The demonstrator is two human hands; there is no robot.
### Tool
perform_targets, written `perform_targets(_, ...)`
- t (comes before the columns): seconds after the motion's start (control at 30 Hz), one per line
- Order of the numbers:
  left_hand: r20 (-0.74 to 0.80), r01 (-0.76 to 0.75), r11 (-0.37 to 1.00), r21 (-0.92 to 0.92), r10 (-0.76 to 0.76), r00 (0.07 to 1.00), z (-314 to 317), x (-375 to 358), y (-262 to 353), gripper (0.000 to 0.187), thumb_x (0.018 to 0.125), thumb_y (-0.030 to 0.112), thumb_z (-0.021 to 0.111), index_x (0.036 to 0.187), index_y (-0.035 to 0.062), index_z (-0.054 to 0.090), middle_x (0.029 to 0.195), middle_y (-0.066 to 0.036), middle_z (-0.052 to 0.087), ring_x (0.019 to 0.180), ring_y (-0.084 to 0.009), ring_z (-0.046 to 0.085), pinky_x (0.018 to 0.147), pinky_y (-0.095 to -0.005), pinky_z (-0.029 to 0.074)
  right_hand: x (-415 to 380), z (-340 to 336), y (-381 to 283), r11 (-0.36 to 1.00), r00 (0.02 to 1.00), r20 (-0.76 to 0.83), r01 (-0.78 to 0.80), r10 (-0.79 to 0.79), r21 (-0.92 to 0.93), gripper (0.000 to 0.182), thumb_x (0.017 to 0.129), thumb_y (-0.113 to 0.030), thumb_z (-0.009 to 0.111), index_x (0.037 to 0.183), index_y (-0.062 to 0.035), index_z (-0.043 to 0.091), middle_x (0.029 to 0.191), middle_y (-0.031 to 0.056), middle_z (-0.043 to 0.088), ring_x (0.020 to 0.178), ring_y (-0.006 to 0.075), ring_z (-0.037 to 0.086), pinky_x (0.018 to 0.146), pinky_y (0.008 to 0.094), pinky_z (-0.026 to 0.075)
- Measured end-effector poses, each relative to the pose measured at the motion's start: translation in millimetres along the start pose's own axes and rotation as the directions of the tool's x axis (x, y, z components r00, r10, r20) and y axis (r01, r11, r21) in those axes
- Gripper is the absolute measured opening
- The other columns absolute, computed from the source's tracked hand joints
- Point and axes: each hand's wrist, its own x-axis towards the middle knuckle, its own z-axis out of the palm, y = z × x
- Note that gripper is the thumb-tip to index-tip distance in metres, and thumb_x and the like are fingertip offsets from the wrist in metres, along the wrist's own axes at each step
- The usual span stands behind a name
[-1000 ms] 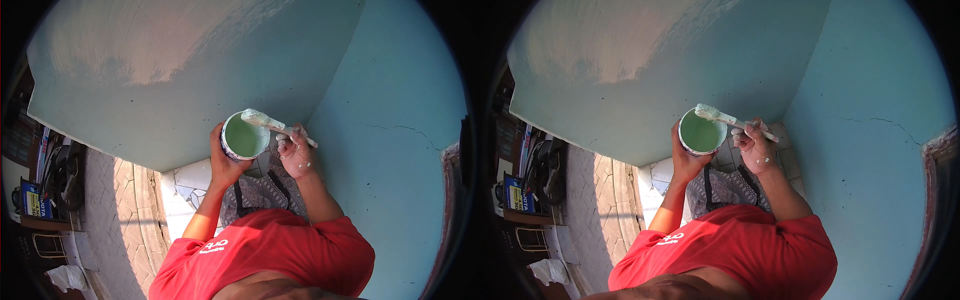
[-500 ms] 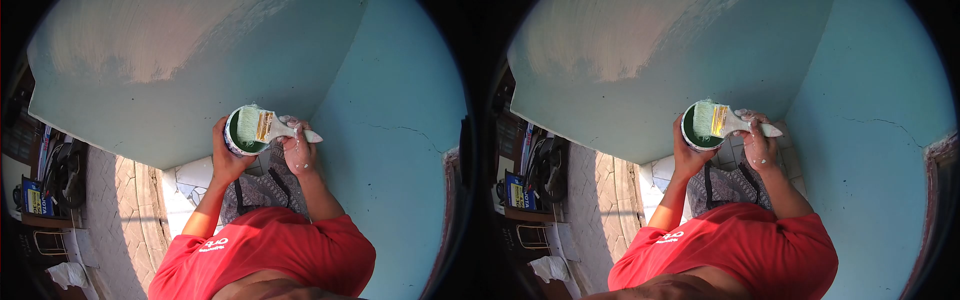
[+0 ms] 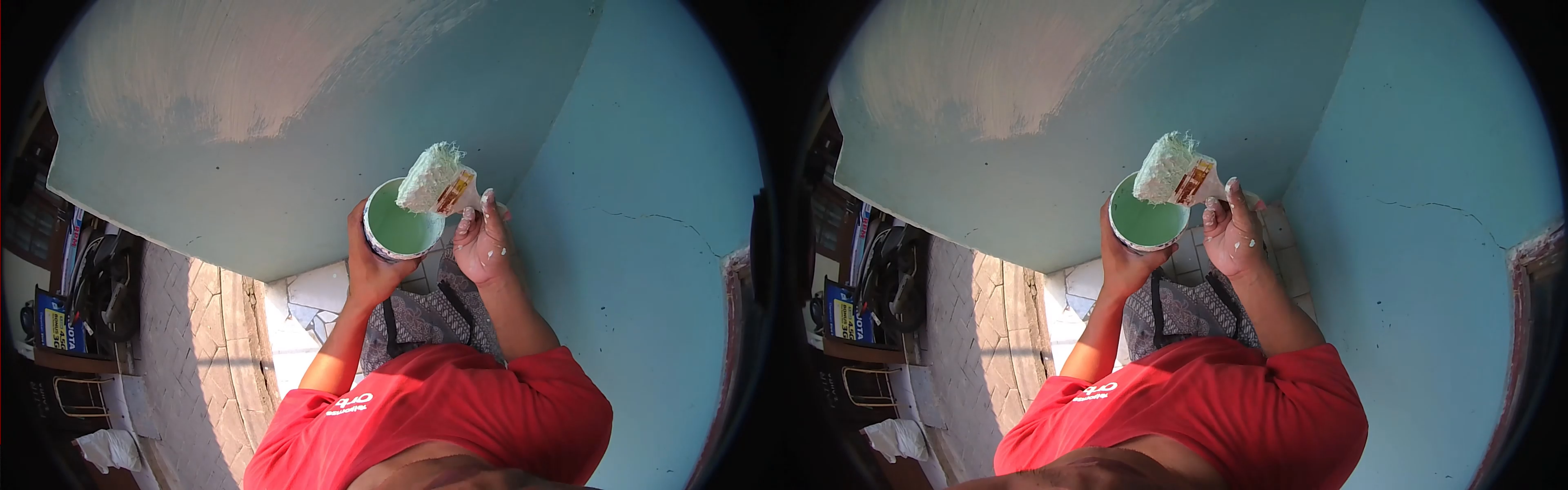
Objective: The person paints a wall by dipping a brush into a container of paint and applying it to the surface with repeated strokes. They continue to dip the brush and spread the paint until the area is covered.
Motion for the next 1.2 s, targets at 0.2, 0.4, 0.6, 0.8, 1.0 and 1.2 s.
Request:
perform_targets(0.2, 0.002, 0.055, 0.998, -0.044, -0.055, 0.999, -11, -13, -6, 0.105, 0.064, 0.007, 0.095, 0.153, 0.0044, 0.038, 0.140, -0.014, 0.053, 0.129, -0.0275, 0.059, 0.111, -0.0406, 0.048, 39, 7, -53, 0.950, 0.949, -0.039, 0.311, -0.312, -0.021, 0.019, 0.099, -0.025, 0.081, 0.100, -0.0139, 0.066, 0.097, 0.0013, 0.072, 0.087, 0.0139, 0.071, 0.073, 0.0265, 0.055)
perform_targets(0.4, -0.068, 0.165, 0.986, 0.010, -0.164, 0.984, -41, -52, -1, 0.106, 0.064, 0.006, 0.094, 0.154, 0.0042, 0.037, 0.139, -0.012, 0.056, 0.127, -0.0249, 0.060, 0.110, -0.0394, 0.048, 107, 47, -146, 0.373, 0.454, 0.164, 0.852, -0.876, -0.369, 0.017, 0.097, -0.009, 0.080, 0.104, -0.0033, 0.065, 0.102, 0.0092, 0.074, 0.092, 0.0186, 0.075, 0.079, 0.0326, 0.061)
perform_targets(0.6, -0.144, 0.200, 0.978, 0.067, -0.189, 0.971, -51, -72, -2, 0.104, 0.063, 0.001, 0.092, 0.152, 0.0042, 0.039, 0.135, -0.012, 0.059, 0.122, -0.0237, 0.062, 0.106, -0.0388, 0.051, 166, 65, -116, -0.546, -0.035, 0.732, 0.691, -0.680, -0.474, 0.019, 0.091, 0.000, 0.081, 0.108, -0.0043, 0.072, 0.104, 0.0109, 0.079, 0.099, 0.0262, 0.078, 0.083, 0.0356, 0.064)
perform_targets(0.8, -0.179, 0.238, 0.971, 0.026, -0.230, 0.957, -42, -59, 4, 0.106, 0.060, 0.001, 0.093, 0.151, 0.0041, 0.040, 0.134, -0.012, 0.060, 0.122, -0.0240, 0.062, 0.105, -0.0390, 0.051, 117, 65, 27, -0.303, 0.187, 0.880, 0.891, -0.436, -0.340, 0.027, 0.085, 0.003, 0.082, 0.109, -0.0072, 0.075, 0.104, 0.0120, 0.078, 0.102, 0.0325, 0.078, 0.083, 0.0409, 0.065)
perform_targets(1.0, -0.176, 0.185, 0.974, 0.128, -0.162, 0.971, -45, -49, 9, 0.107, 0.059, 0.003, 0.094, 0.151, 0.0047, 0.039, 0.134, -0.012, 0.059, 0.123, -0.0247, 0.061, 0.106, -0.0406, 0.051, 146, 82, -68, -0.161, 0.300, 0.807, 0.888, -0.509, -0.431, 0.021, 0.089, 0.004, 0.081, 0.108, -0.0030, 0.075, 0.102, 0.0132, 0.081, 0.093, 0.0261, 0.080, 0.078, 0.0339, 0.064)
perform_targets(1.2, -0.195, 0.229, 0.970, 0.078, -0.211, 0.958, -51, -56, 4, 0.108, 0.059, 0.004, 0.095, 0.151, 0.0045, 0.039, 0.135, -0.012, 0.059, 0.124, -0.0249, 0.061, 0.106, -0.0411, 0.050, 170, 121, -224, -0.247, 0.195, 0.541, 0.730, -0.818, -0.637, 0.022, 0.096, -0.008, 0.083, 0.114, 0.0040, 0.077, 0.103, 0.0098, 0.081, 0.094, 0.0134, 0.077, 0.084, 0.0281, 0.062)
